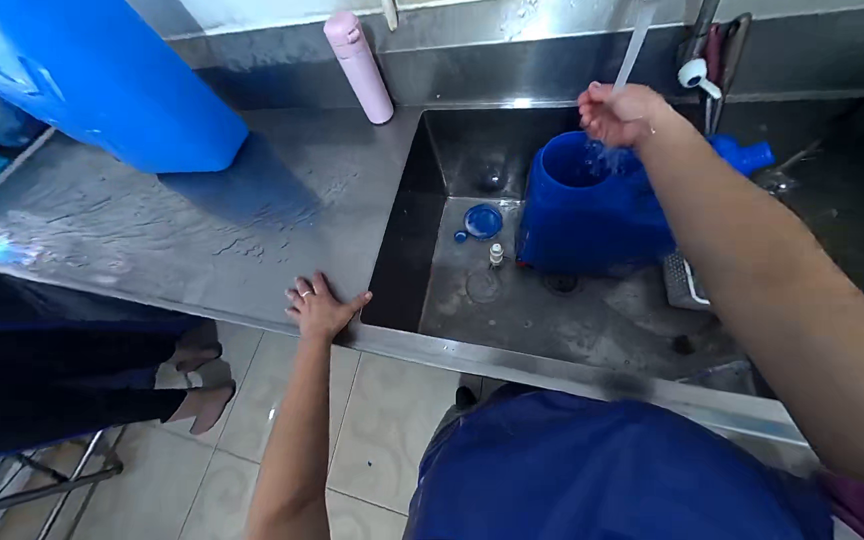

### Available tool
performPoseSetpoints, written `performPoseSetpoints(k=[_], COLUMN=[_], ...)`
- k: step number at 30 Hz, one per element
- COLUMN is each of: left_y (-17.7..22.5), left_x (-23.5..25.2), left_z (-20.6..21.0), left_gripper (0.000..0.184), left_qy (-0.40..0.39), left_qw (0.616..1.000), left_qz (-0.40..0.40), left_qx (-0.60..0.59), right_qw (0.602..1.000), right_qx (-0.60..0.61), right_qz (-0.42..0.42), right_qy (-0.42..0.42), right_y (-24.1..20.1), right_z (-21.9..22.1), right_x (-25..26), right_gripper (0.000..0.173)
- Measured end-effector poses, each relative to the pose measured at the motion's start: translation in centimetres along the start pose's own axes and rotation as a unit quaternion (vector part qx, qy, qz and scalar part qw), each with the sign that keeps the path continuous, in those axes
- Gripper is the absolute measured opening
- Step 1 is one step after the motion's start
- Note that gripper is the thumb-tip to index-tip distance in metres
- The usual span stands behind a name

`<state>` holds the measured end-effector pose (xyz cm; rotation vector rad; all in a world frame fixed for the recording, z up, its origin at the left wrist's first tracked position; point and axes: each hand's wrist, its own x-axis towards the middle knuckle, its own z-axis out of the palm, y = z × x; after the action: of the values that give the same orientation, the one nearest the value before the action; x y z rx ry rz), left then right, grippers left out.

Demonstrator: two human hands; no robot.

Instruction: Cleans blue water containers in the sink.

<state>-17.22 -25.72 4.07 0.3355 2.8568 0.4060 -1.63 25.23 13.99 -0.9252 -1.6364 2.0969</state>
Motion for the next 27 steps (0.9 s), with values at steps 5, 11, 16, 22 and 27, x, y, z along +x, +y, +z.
performPoseSetpoints(k=[5,11,16,22,27], left_y=[0.0,2.1,3.1,3.5,3.4], left_x=[6.4,13.4,12.4,12.4,12.6], left_z=[-0.4,-0.8,-2.0,-2.8,-2.8], left_gripper=[0.107,0.116,0.118,0.116,0.113], left_qy=[0.004,0.010,-0.027,-0.027,-0.035], left_qw=[0.999,0.996,0.994,0.993,0.993], left_qz=[0.003,-0.063,-0.087,-0.108,-0.111], left_qx=[0.040,0.066,0.064,0.046,0.024], right_qw=[0.997,0.975,0.888,0.814,0.761], right_qx=[0.024,-0.200,-0.413,-0.535,-0.629], right_qz=[-0.064,0.037,0.136,0.159,0.014], right_qy=[0.038,-0.087,-0.148,-0.162,-0.161], right_y=[0.8,11.5,24.1,31.8,38.4], right_z=[5.2,15.0,17.2,14.8,16.3], right_x=[-0.7,1.7,8.3,13.0,9.9], right_gripper=[0.032,0.027,0.045,0.057,0.043])
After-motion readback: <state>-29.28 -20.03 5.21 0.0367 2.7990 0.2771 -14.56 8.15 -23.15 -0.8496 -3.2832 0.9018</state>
